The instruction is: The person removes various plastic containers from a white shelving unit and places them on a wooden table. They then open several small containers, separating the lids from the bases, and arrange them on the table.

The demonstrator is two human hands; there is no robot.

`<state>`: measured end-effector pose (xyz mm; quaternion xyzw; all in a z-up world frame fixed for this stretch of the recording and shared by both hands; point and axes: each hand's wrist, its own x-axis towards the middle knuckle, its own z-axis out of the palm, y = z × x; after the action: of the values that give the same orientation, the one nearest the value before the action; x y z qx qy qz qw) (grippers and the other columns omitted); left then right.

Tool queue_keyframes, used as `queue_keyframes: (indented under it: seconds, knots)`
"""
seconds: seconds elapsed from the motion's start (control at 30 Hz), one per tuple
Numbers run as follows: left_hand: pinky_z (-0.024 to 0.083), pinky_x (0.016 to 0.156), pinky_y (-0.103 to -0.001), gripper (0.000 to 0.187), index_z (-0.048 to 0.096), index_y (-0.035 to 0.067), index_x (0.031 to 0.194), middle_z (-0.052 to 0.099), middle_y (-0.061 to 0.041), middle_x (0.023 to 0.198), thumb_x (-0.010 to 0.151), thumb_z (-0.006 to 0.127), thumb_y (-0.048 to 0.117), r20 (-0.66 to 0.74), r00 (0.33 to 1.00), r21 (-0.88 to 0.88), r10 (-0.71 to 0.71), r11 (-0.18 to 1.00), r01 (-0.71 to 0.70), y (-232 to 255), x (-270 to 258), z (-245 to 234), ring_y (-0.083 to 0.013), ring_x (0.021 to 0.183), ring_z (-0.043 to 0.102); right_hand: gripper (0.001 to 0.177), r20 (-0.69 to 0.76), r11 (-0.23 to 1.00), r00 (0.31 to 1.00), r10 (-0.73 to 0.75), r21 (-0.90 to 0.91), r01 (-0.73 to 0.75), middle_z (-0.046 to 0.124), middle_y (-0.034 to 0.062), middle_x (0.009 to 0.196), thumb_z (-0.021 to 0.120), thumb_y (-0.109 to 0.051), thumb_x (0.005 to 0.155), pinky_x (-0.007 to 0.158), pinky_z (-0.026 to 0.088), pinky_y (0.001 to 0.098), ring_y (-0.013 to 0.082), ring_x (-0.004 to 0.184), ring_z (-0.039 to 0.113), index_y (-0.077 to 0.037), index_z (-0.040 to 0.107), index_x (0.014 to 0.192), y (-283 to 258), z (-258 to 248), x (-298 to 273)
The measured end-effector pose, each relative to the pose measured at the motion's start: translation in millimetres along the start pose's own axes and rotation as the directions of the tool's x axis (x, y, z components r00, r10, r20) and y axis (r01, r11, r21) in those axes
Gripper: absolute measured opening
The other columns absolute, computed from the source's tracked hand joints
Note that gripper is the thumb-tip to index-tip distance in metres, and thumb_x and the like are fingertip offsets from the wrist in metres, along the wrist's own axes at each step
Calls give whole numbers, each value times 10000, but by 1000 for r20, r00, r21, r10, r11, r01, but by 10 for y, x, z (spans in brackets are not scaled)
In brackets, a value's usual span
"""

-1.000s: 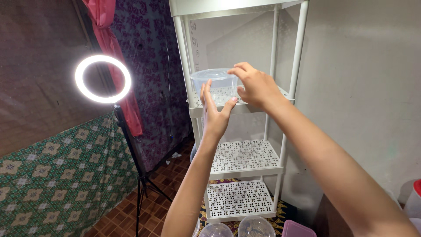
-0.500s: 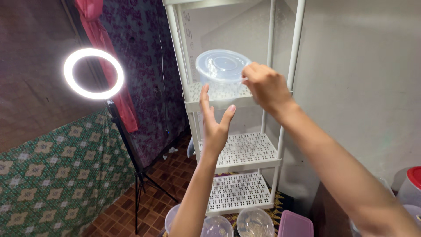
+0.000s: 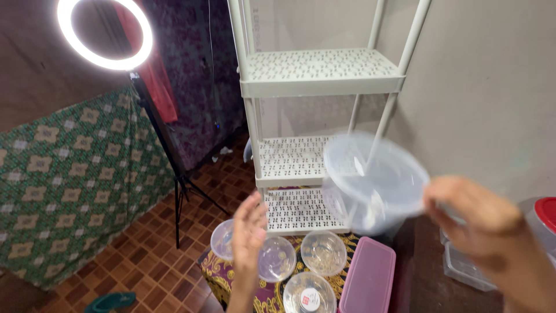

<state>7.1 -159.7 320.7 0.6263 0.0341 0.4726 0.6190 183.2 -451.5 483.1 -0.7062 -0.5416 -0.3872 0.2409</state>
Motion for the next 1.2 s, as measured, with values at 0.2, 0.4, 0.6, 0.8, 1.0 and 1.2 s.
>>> queue_keyframes:
  seconds: [0.2,0.4,0.6,0.8,1.0,1.2]
  knots:
    - [546,705,-278,735,372,75,1543,533,-165,1538,920,606,386,330,811,-53,-483,848,527,-609,-640,-33,-191,905,698,254,254,904,907,335,186,-386,756,-5,931,828,-130,651,794,585,272,117,885,767,-117,711,876,56,440,-1499]
    - [533,425,-234,750,321,88,1569,539,-152,1530,937,515,443,424,592,-70,-685,627,776,-632,-803,-90,-162,584,729,237,439,815,841,315,329,-477,748,21,940,866,-149,663,828,591,313,167,922,766,-112,734,857,-233,1120,-2339]
    - [508,394,-272,871,191,110,1592,540,-124,1525,883,681,232,289,557,268,-779,624,734,-922,-903,-10,-175,498,659,209,539,717,778,323,397,-573,695,62,1023,817,-92,731,798,577,346,240,940,722,-62,714,910,-682,1362,-2368]
    - [544,413,-248,699,360,62,1592,738,-275,1057,961,631,194,335,349,250,-875,440,862,-1167,-1119,-327,-169,511,694,192,546,702,807,223,485,-522,662,62,1032,804,-60,748,820,540,363,255,939,668,-60,683,898,-925,1389,-2294]
    - [543,391,-254,544,493,95,1477,747,-140,1040,950,588,195,271,519,85,-811,557,826,-1180,-1222,-618,-159,526,703,244,614,611,724,314,453,-649,657,86,1216,792,-113,776,901,544,368,282,1104,692,-63,711,1000,-1184,1376,-2247]
    - [523,353,-252,489,486,100,1424,734,-168,1067,946,558,181,-159,708,28,-689,713,700,-1186,-1079,-1105,-199,537,707,348,580,622,723,376,421,-661,661,87,1269,776,-142,791,937,530,355,283,1141,684,-83,713,1128,-1212,1302,-2321]
